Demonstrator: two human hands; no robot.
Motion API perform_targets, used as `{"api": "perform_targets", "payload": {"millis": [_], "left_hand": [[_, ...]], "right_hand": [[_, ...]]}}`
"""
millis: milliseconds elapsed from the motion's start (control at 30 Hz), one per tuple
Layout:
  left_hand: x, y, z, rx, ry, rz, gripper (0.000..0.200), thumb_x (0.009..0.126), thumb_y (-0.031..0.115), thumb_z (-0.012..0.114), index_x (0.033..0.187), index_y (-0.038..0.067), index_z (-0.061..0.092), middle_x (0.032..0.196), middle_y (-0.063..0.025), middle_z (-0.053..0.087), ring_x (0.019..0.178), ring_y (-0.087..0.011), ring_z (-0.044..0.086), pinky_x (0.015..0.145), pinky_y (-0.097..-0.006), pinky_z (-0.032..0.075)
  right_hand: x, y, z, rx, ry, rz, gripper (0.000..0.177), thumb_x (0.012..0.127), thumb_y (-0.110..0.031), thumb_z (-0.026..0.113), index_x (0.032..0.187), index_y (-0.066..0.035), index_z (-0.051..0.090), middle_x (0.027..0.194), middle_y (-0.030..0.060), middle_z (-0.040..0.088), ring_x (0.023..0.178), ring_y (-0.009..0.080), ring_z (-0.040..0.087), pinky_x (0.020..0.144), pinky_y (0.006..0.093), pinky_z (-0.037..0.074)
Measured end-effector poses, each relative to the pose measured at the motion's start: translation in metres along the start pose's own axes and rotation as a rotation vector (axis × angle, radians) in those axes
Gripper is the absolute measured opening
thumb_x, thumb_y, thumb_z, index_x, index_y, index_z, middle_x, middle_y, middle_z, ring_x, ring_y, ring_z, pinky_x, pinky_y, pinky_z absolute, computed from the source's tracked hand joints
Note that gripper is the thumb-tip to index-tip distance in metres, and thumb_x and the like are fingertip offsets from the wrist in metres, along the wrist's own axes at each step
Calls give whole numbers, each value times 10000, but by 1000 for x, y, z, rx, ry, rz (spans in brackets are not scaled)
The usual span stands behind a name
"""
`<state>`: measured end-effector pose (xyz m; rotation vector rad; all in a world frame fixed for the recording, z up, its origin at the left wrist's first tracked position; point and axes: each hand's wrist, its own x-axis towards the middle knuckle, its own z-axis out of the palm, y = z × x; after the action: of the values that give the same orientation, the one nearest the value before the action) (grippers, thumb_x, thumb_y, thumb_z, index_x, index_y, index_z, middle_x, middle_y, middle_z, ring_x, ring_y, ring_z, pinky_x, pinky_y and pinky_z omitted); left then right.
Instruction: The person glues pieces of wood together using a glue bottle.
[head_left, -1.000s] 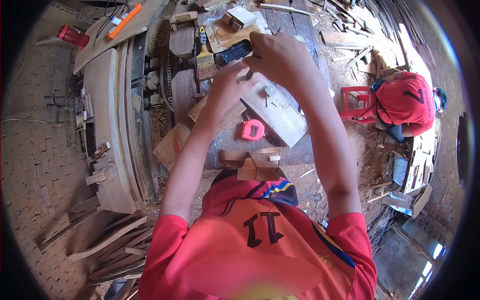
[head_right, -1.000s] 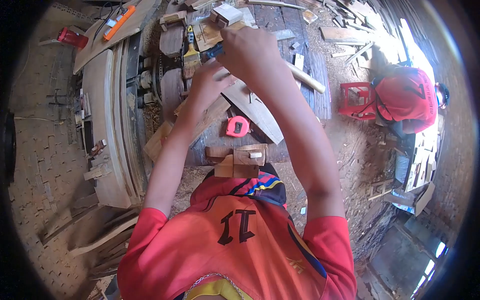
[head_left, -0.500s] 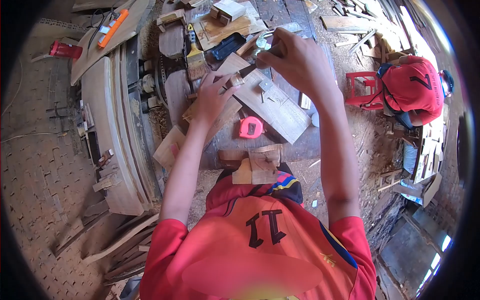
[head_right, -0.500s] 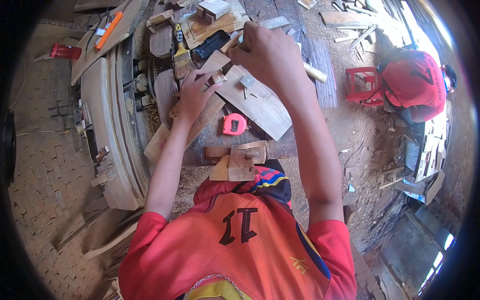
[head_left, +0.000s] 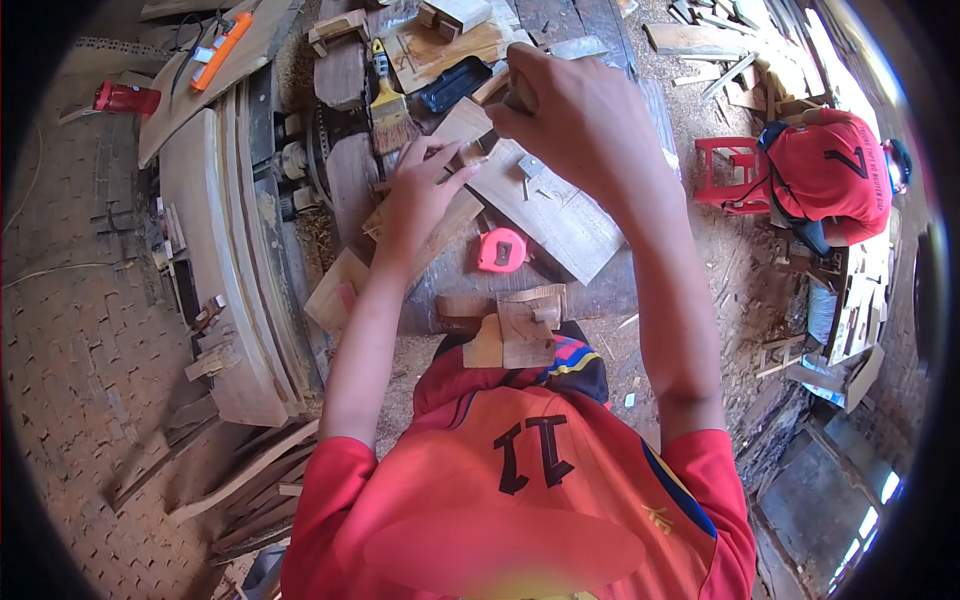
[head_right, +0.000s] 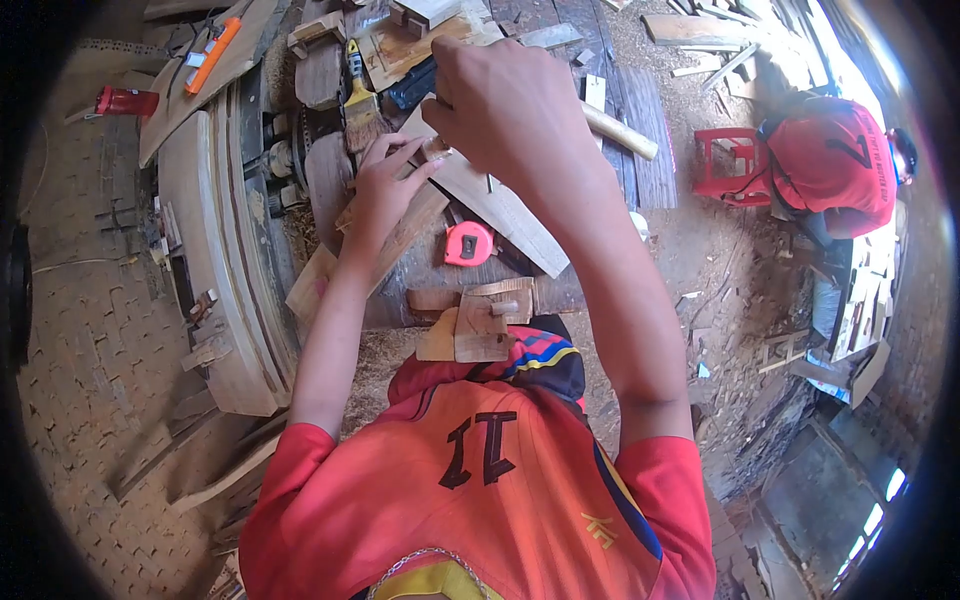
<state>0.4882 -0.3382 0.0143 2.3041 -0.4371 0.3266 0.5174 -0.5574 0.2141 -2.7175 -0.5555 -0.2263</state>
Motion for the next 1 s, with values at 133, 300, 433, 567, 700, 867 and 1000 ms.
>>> {"api": "perform_targets", "payload": {"millis": [133,300,433,567,700,867,1000], "left_hand": [[0,3,-2,1,-14,-31,417,840,204,918,1209,40,813,1127,-126,715,1083,-313,696,977,-425,546],[0,3,-3,3,-7,-19,413,844,201,917,1207,34,810,1117,-122,716,1069,-307,699,958,-425,554],[-1,-4,1,-16,22,5,410,842,191,921,1202,32,808,1094,-108,717,1034,-296,704,923,-424,567],[2,-3,1,-13,30,33,403,838,190,925,1190,33,809,1079,-99,716,1012,-289,706,907,-420,573],[2,-5,0,-22,25,17,411,840,196,925,1201,40,807,1076,-98,714,1018,-288,707,911,-418,573],[8,4,-6,-48,16,3,434,839,213,926,1229,79,793,1149,-111,735,1037,-293,713,901,-415,574],[32,50,-22,-200,-53,-97,342,860,169,898,1168,83,779,1113,-132,774,953,-298,756,824,-405,586]], "right_hand": [[6,-3,0,-13,-45,9,252,895,-274,764,939,-46,665,667,153,705,716,380,751,675,504,597],[14,-7,9,-58,-30,-58,256,893,-280,777,929,-41,691,679,155,715,722,380,755,681,498,600],[19,-10,-3,0,-82,-72,255,889,-281,783,917,-38,709,700,168,721,726,383,755,695,493,604],[25,-12,9,-23,-122,-59,250,889,-256,782,942,-28,693,729,175,727,753,375,758,705,501,599],[20,-15,19,-7,-18,-77,247,899,-245,770,961,-36,652,737,178,716,766,396,748,707,514,593],[16,-10,18,48,-15,-34,239,907,-246,755,941,-47,627,739,190,707,779,424,735,710,529,587],[13,-10,14,38,-28,9,256,923,-266,746,934,-52,605,729,187,693,754,426,722,691,540,561]]}}
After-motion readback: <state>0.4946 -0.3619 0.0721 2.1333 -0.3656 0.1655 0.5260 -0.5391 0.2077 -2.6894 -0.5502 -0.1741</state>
